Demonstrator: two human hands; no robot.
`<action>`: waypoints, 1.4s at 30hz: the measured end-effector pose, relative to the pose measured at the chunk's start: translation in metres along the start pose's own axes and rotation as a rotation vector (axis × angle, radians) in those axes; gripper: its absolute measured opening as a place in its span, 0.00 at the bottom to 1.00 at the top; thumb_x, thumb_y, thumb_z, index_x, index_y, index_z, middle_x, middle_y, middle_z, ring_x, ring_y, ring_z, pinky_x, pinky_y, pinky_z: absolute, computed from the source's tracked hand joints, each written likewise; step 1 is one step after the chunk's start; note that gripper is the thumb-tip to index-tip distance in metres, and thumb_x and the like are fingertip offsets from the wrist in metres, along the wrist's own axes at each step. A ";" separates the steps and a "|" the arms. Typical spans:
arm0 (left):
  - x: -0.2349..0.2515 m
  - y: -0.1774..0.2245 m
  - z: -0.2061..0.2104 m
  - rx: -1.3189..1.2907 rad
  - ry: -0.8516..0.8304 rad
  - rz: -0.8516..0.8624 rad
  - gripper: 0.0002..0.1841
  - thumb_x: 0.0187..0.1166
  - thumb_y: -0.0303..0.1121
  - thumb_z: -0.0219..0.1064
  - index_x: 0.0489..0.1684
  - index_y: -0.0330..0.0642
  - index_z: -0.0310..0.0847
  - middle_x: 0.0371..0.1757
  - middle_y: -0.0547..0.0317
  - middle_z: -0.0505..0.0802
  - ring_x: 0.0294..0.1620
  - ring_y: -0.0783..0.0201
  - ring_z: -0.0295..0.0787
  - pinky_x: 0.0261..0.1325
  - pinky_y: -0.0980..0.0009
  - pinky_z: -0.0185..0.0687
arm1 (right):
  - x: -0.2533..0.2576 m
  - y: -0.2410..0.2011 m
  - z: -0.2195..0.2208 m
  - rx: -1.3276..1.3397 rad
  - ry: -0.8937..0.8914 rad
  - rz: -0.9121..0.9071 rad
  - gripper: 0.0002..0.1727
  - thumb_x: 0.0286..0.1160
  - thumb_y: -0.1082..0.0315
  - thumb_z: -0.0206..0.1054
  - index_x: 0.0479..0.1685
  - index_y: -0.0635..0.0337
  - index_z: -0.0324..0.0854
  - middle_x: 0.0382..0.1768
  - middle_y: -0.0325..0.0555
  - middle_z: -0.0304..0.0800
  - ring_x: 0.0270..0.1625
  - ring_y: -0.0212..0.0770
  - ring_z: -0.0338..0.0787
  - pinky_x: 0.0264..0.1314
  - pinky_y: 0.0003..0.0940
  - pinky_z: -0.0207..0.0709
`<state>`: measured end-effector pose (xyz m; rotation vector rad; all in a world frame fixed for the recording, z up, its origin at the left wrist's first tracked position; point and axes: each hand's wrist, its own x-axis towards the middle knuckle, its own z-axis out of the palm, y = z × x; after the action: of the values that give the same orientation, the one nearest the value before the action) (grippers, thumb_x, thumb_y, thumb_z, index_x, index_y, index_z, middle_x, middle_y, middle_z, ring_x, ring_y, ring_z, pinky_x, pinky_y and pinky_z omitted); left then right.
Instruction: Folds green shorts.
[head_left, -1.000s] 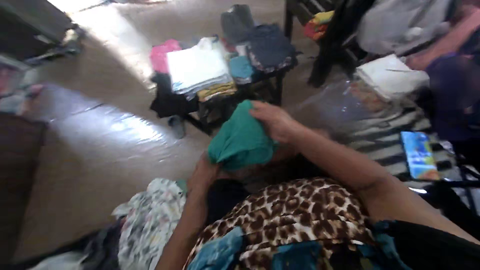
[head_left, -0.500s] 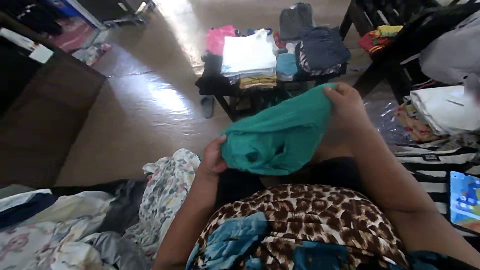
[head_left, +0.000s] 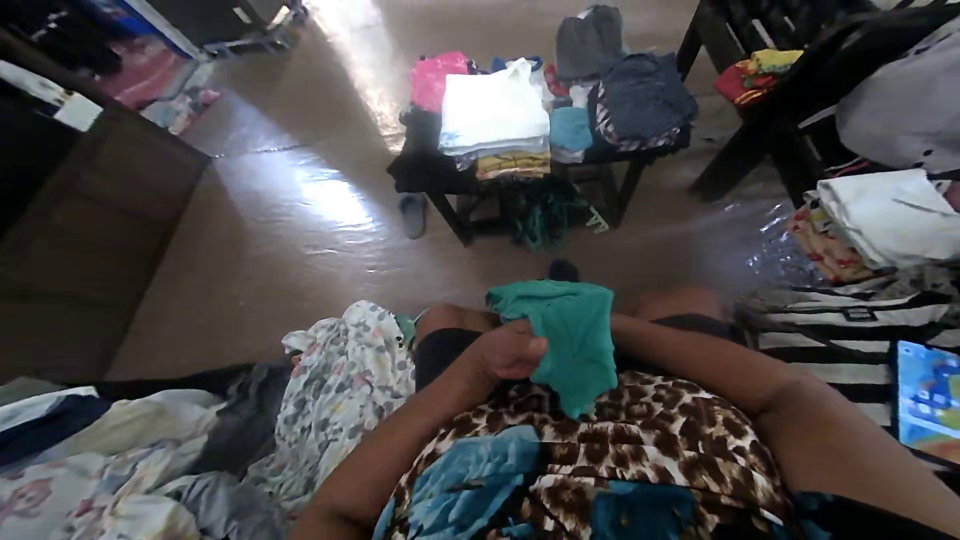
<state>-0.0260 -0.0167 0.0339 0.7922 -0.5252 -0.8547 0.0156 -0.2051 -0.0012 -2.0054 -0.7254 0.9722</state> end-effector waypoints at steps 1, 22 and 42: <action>-0.001 0.002 0.004 -0.010 -0.027 0.022 0.13 0.78 0.50 0.71 0.55 0.64 0.93 0.52 0.77 0.97 0.52 0.81 0.92 0.59 0.79 0.87 | 0.004 -0.009 -0.001 -0.173 -0.048 0.060 0.24 0.89 0.70 0.57 0.78 0.77 0.69 0.79 0.70 0.73 0.84 0.60 0.71 0.88 0.49 0.57; -0.040 0.072 -0.053 0.067 0.802 0.454 0.18 0.90 0.48 0.51 0.67 0.51 0.78 0.60 0.57 0.91 0.62 0.59 0.89 0.64 0.55 0.87 | -0.099 0.020 -0.148 0.377 1.295 -0.146 0.19 0.84 0.66 0.61 0.71 0.60 0.73 0.51 0.39 0.85 0.47 0.26 0.86 0.52 0.29 0.85; 0.018 0.039 -0.026 1.623 0.361 -0.374 0.36 0.90 0.55 0.54 0.87 0.35 0.64 0.79 0.35 0.79 0.81 0.40 0.74 0.81 0.38 0.66 | -0.050 -0.073 -0.082 -0.553 0.864 -0.329 0.24 0.71 0.84 0.64 0.69 0.64 0.81 0.64 0.64 0.83 0.64 0.59 0.87 0.65 0.55 0.83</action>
<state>0.0196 -0.0049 0.0504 2.5297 -0.7079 -0.4397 0.0443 -0.2359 0.1114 -2.3633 -0.8199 -0.3506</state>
